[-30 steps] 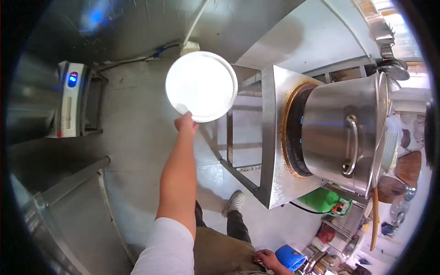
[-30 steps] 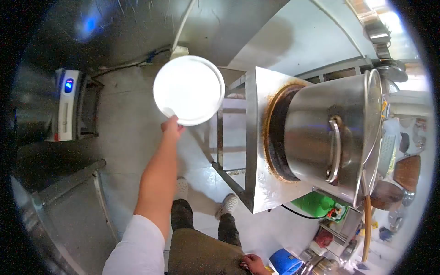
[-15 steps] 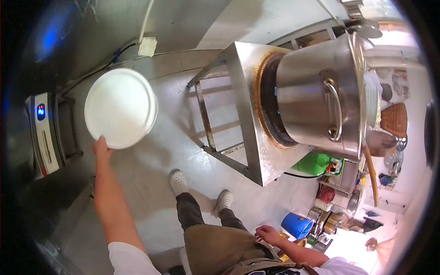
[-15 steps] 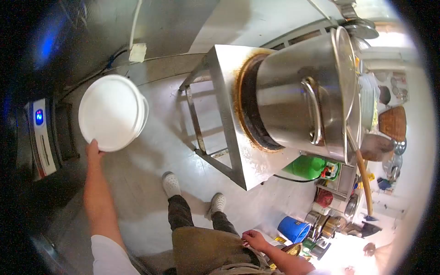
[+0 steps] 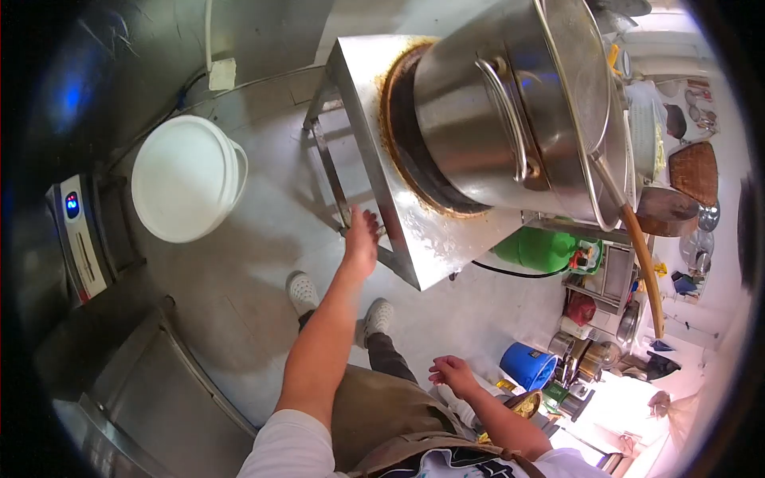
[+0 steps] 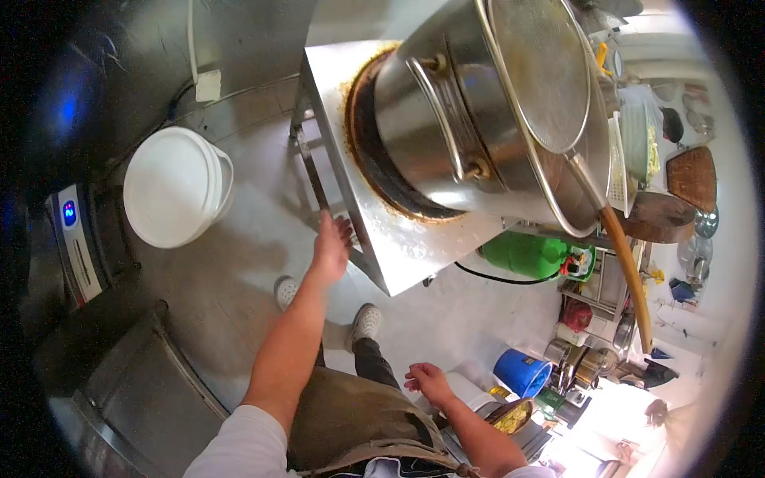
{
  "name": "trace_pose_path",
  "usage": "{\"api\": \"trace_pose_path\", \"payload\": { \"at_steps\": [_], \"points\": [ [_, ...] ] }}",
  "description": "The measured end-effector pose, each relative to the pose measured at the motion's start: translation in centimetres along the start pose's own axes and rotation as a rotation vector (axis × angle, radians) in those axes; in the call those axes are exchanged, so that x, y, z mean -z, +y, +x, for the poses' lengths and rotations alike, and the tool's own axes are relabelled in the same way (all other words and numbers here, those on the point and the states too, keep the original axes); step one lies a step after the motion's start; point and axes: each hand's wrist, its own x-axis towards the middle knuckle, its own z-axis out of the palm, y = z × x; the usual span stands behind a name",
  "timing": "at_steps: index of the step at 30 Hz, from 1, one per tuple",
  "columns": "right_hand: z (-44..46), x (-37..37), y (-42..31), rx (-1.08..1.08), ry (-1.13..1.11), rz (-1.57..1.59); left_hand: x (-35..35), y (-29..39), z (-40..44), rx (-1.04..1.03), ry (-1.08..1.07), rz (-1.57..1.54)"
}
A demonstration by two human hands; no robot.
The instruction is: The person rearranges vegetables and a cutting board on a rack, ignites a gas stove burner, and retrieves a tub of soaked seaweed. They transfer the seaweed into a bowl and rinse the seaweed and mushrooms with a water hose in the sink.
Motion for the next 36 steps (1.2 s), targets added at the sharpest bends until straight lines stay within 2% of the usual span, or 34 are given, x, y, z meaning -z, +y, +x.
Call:
{"api": "trace_pose_path", "payload": {
  "at_steps": [2,5,8,11,12,17,20,23,26,29,36],
  "points": [
    [-0.7,0.5,-0.5,0.057,-0.012,0.011,-1.2,-0.2,-1.9,0.077,-0.280,-0.073],
    [0.0,1.5,-0.6,-0.007,-0.030,0.165,-2.6,-0.5,-3.1,-0.002,-0.145,-0.049],
    [5.4,2.8,-1.3,0.122,-0.019,0.313,-3.0,0.3,-3.4,0.036,-0.076,0.055],
    [10.2,2.2,-6.8,0.251,0.077,0.579,-3.3,-0.1,-3.6,-0.063,-0.010,0.176],
    [10.3,1.3,-9.6,0.273,0.159,0.578,-3.2,0.1,-3.8,-0.097,0.025,0.237],
    [13.9,0.6,-17.7,0.383,0.292,0.752,-2.3,0.1,-4.4,0.033,-0.127,0.081],
    [16.0,2.1,-20.0,0.438,0.136,0.929,-1.6,-0.2,-2.9,0.032,-0.126,0.098],
    [14.1,1.1,-22.1,0.408,-0.005,1.055,-1.5,-1.6,-1.9,-0.022,-0.092,0.116],
    [15.5,0.6,-22.7,0.566,-0.040,0.936,-2.3,-1.9,-2.2,0.045,-0.016,0.169],
    [16.4,0.7,-22.7,0.583,-0.090,0.958,-2.9,-1.7,-2.4,0.047,-0.054,0.081],
    [16.1,0.5,-22.8,0.630,-0.181,0.932,-3.1,-1.1,-3.0,0.060,-0.055,0.160]
  ]
}}
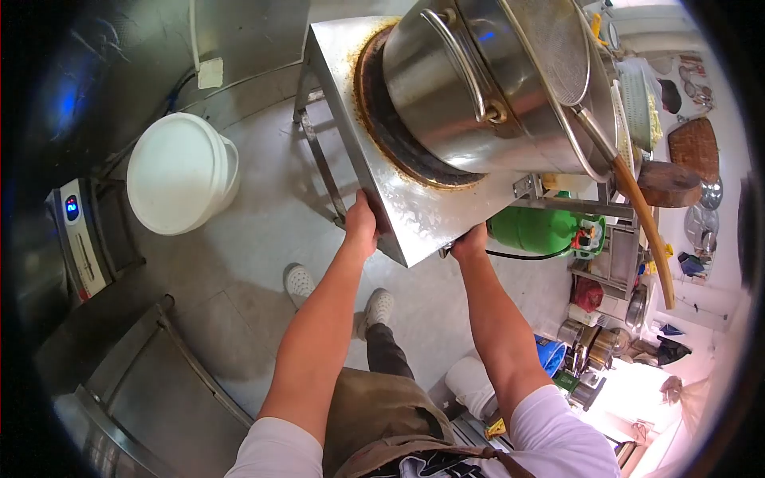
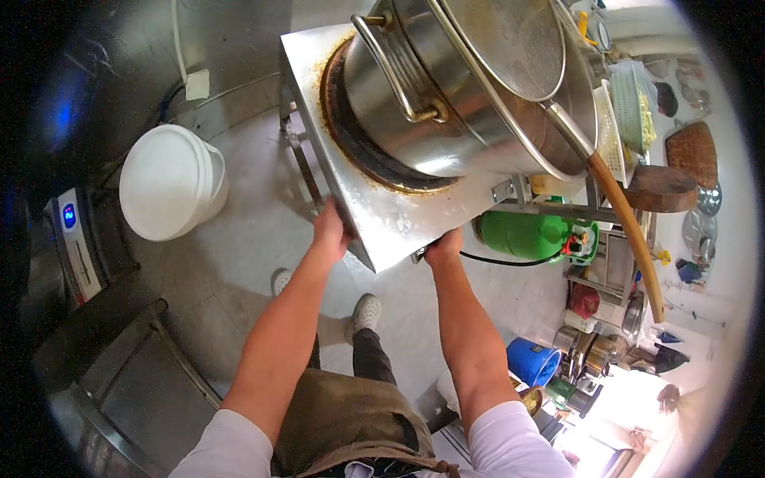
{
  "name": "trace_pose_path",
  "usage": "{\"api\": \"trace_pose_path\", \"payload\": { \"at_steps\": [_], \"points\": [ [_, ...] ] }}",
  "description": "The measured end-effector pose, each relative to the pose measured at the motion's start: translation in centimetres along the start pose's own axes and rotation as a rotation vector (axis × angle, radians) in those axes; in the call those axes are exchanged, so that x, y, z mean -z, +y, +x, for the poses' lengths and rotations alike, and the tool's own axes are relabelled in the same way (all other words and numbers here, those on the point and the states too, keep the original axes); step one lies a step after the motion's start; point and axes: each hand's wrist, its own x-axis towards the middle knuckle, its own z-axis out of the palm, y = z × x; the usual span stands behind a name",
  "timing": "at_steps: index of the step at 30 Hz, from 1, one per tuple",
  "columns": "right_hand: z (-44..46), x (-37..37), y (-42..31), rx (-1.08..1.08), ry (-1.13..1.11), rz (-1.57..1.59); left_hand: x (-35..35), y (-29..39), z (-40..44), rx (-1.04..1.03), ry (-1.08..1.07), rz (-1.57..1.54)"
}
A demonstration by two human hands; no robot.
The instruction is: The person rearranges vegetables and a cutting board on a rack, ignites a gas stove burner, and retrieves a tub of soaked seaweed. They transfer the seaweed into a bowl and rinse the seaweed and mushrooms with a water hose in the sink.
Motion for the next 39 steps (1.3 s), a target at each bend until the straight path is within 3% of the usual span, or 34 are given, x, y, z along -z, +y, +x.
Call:
{"api": "trace_pose_path", "payload": {
  "at_steps": [17,20,23,32,39],
  "points": [
    [-1.7,-0.1,0.5,-0.041,-0.156,0.058,0.3,1.0,-1.3,0.021,-0.037,0.044],
    [-3.1,-0.7,1.0,-0.029,-0.157,0.083,0.3,1.6,-1.7,0.003,0.070,0.104],
    [-3.5,-1.1,1.5,-0.013,-0.155,0.082,0.8,1.5,-1.5,-0.025,0.044,-0.013],
    [-6.1,-2.6,3.2,0.015,-0.074,0.058,2.5,1.6,-0.6,0.005,0.125,0.046],
    [-6.2,-2.1,4.0,0.027,-0.047,0.055,2.9,1.6,-1.5,0.010,0.011,0.035]
  ]
}}
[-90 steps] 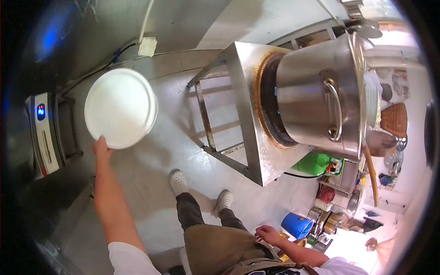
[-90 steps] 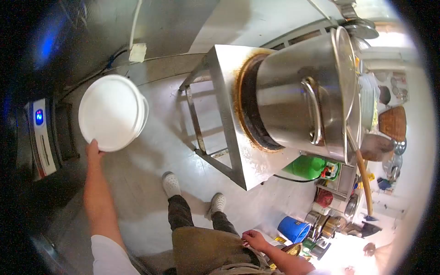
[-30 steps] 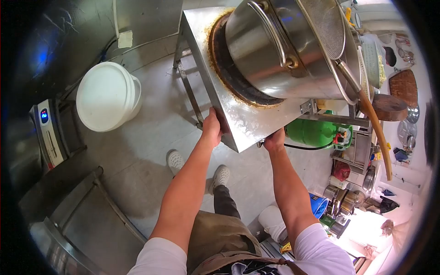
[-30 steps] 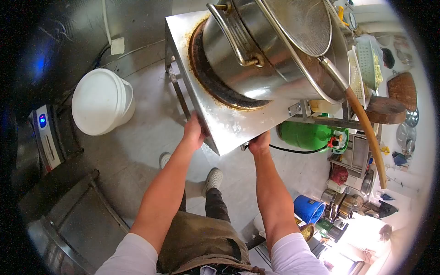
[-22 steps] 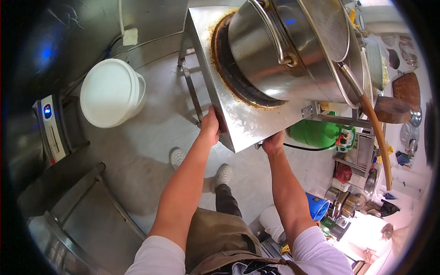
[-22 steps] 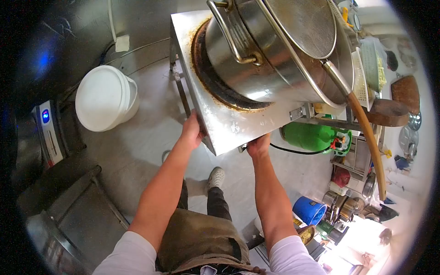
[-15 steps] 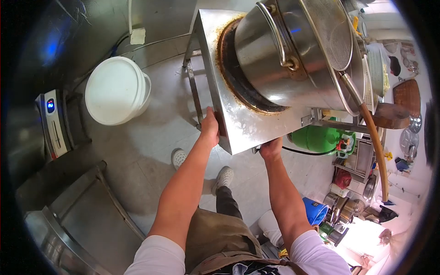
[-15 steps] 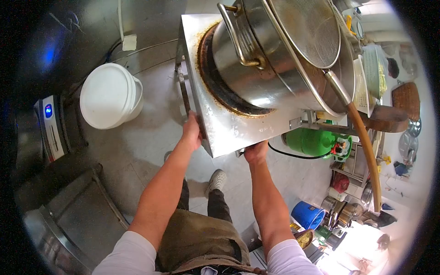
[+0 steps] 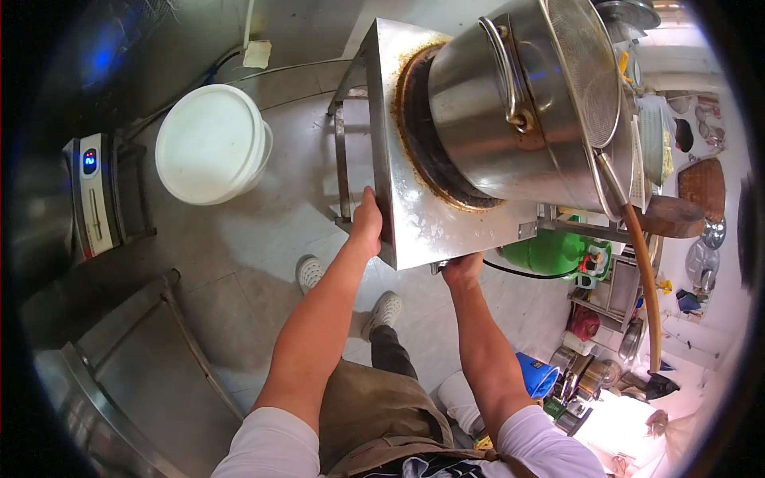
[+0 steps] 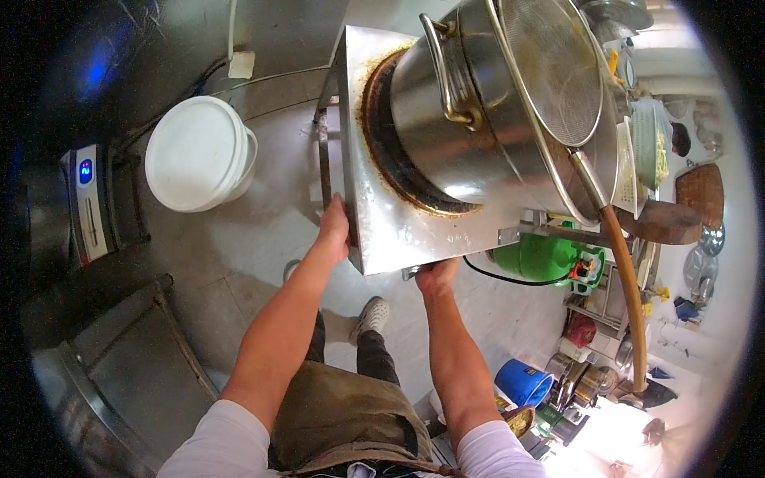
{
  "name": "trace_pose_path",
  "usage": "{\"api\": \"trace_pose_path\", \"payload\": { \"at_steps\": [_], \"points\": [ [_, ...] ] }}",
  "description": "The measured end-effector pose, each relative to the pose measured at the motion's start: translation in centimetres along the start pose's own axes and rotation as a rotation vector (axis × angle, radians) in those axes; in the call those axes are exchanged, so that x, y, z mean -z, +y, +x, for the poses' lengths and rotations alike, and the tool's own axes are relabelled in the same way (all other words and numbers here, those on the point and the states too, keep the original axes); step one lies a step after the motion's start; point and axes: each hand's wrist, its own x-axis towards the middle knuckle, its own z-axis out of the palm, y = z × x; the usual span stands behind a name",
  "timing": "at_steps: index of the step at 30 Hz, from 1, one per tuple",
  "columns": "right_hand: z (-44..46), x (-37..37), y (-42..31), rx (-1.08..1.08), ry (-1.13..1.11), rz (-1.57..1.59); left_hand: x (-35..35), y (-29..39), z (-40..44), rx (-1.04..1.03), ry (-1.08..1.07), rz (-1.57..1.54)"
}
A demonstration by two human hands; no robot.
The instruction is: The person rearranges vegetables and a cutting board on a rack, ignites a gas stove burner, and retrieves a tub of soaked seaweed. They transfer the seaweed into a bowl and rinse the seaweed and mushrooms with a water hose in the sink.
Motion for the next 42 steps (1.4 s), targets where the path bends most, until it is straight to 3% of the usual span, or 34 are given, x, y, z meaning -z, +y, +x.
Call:
{"api": "trace_pose_path", "payload": {
  "at_steps": [15,20,29,35,42],
  "points": [
    [0.3,1.7,0.8,-0.014,0.021,0.000,-1.4,1.5,-3.3,-0.002,-0.041,0.096],
    [-1.4,-0.9,0.7,0.043,0.085,-0.031,-1.7,2.1,-4.2,0.007,-0.067,0.125],
    [-1.7,-0.5,1.0,0.059,0.024,0.008,-2.2,1.8,-4.4,0.003,-0.020,0.107],
    [-1.0,1.4,1.2,-0.024,0.068,0.007,-2.4,1.8,-4.6,0.017,-0.026,0.105],
    [-1.8,-0.2,1.3,0.029,0.159,0.051,-2.2,1.3,-5.2,0.032,-0.038,0.082]
  ]
}}
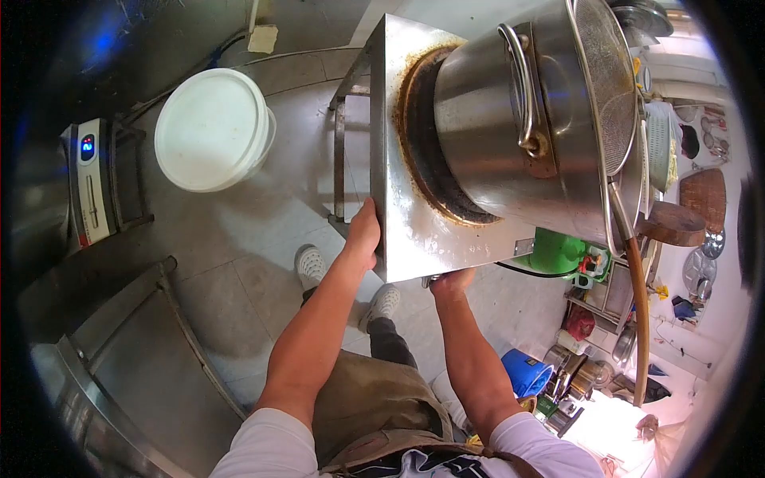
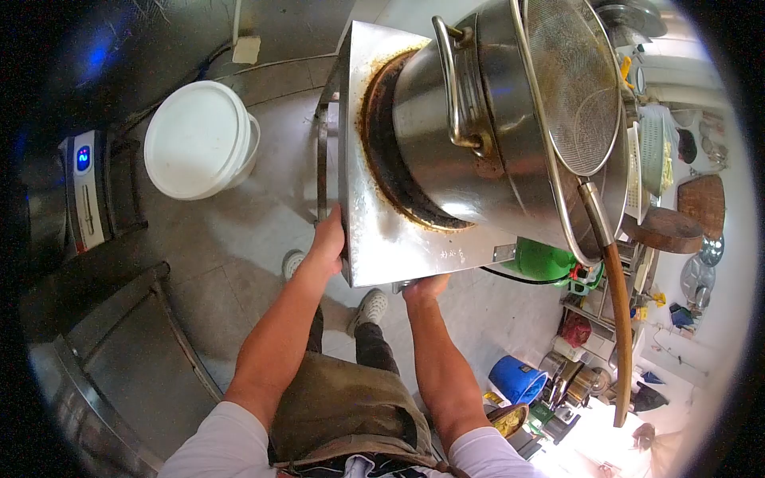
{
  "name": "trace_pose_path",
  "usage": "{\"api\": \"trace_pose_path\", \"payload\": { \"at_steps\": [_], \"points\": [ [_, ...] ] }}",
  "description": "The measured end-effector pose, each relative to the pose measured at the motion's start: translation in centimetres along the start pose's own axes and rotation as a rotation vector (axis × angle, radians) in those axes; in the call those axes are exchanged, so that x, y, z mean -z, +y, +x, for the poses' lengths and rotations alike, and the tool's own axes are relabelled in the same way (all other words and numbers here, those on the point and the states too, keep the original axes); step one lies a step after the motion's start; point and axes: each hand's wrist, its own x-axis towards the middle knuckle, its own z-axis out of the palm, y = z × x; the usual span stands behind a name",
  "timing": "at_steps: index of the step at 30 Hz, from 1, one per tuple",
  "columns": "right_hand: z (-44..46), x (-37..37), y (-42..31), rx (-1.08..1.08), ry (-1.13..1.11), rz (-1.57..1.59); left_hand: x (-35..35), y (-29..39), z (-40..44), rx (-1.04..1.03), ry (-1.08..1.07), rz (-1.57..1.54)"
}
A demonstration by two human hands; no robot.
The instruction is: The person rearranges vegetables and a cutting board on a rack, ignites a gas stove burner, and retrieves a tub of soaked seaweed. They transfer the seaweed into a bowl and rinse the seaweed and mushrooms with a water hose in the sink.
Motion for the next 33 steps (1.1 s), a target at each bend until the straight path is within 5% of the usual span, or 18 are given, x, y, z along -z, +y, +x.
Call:
{"api": "trace_pose_path", "payload": {
  "at_steps": [33],
  "points": [
    [0.7,0.4,-3.6,-0.115,-0.289,-0.208,-0.9,-2.4,-2.7,-0.119,0.088,-0.203]
  ]
}}
